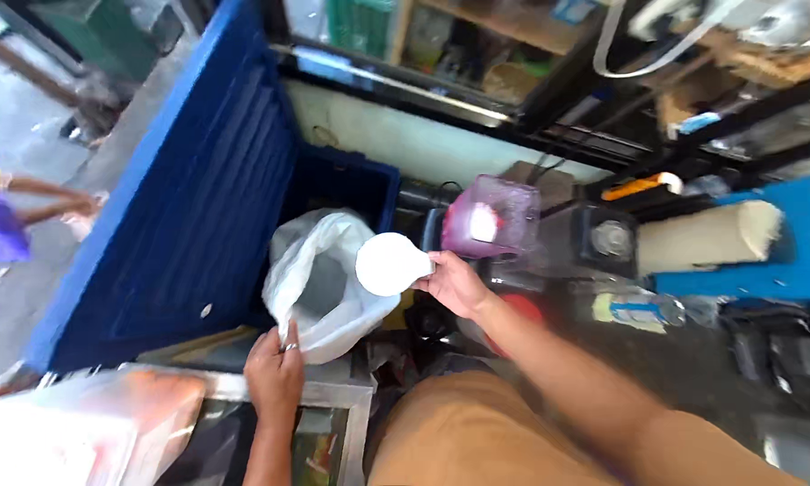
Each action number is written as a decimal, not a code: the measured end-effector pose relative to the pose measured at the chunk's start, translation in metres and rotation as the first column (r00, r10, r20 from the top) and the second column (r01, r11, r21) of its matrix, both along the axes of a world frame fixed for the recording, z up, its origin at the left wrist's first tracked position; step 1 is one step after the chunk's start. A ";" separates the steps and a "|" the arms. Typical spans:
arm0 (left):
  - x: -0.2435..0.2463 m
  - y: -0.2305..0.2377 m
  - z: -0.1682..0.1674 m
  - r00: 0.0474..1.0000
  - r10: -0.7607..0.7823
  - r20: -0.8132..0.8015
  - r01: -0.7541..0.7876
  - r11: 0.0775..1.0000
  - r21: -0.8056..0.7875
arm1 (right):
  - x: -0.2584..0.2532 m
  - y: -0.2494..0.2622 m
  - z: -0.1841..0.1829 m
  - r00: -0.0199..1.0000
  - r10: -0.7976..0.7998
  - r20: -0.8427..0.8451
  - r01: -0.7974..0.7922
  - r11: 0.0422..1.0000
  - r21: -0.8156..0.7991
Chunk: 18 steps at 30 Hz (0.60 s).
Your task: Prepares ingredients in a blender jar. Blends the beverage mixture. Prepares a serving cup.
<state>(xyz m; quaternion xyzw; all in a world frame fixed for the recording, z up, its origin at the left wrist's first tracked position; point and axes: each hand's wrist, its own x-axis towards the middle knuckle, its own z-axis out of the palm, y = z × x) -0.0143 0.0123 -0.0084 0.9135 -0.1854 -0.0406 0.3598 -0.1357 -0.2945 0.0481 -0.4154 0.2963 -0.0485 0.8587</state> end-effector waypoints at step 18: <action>0.000 -0.004 0.006 0.999 0.033 -0.007 -0.032 0.998 0.056 | -0.039 -0.015 0.112 0.940 -0.169 -0.295 -0.336 -0.319 -0.886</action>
